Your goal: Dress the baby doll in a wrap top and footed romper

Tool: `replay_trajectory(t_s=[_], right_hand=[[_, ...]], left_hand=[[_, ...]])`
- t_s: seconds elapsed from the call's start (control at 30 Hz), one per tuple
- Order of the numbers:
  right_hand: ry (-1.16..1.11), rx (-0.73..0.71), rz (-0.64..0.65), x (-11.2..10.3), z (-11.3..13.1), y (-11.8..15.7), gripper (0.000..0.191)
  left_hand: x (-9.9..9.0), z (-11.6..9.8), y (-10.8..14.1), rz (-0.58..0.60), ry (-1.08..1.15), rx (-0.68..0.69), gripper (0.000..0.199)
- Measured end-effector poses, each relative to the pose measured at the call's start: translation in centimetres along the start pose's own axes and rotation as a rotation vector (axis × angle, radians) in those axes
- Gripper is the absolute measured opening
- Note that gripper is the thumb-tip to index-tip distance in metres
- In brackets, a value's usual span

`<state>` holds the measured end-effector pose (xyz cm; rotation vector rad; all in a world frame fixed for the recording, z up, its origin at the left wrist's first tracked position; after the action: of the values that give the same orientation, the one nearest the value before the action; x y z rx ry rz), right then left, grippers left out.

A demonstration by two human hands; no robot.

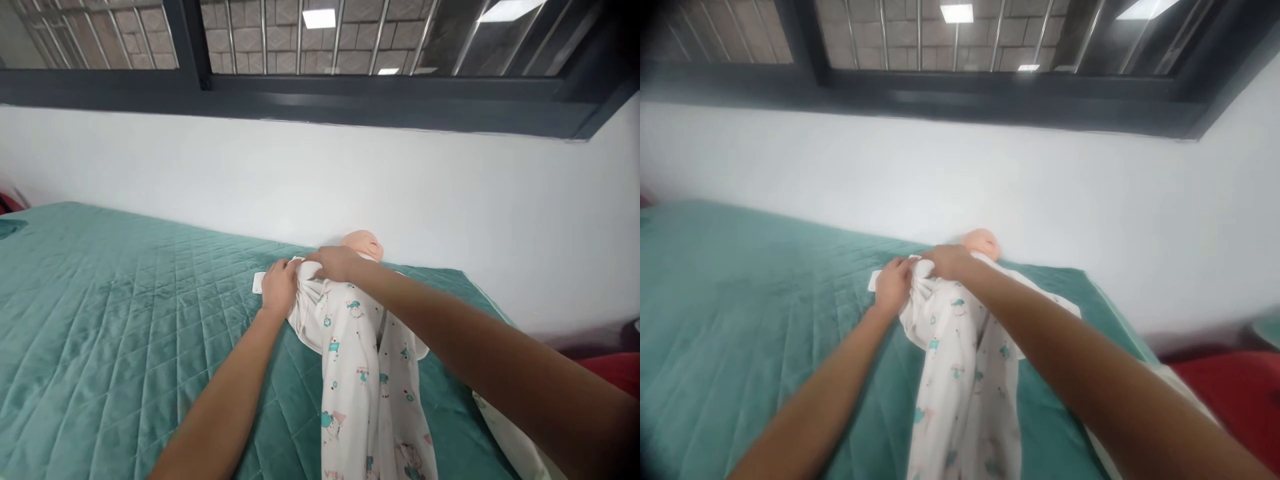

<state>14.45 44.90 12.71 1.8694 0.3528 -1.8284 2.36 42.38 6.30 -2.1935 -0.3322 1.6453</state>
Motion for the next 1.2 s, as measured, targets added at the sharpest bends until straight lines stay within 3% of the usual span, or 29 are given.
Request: replay_trajectory(t_s=[0.4,0.67,0.83,0.93,1.03,1.2], right_hand=[[0.062,0.068,-0.109,-3.0,-1.5,3.7,0.028],[0.037,0.056,-0.124,-1.1,-0.3,2.6,0.033],[0.014,0.003,-0.127,0.7,1.6,1.2,0.036],[-0.038,-0.039,-0.191,0.5,1.8,2.0,0.040],[-0.187,-0.014,-0.370,-0.5,-0.2,4.7,0.038],[-0.495,0.249,-0.635,0.5,-8.0,11.5,0.033]], left_hand=[[-0.1,0.3,1.6,0.093,-0.074,-0.024,0.044],[-0.2,0.2,1.4,0.033,-0.112,-0.041,0.042],[-0.4,-1.0,1.4,0.007,-0.165,0.112,0.049],[-0.4,-1.6,1.6,0.000,-0.178,0.170,0.052],[-0.1,-1.6,1.7,0.026,-0.182,0.148,0.051],[0.2,-1.7,1.7,0.035,-0.238,0.115,0.048]])
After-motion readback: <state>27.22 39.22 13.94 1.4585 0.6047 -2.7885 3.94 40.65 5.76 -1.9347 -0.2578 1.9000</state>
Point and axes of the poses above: each hand's wrist, its own y-axis away from the middle knuckle, its own x-axis out of the palm, z = x × y, the point moved 7 cm from there along -y, towards the middle knuckle, and after that the axes turned 7 degrees about -y, right-handed, at the moved point
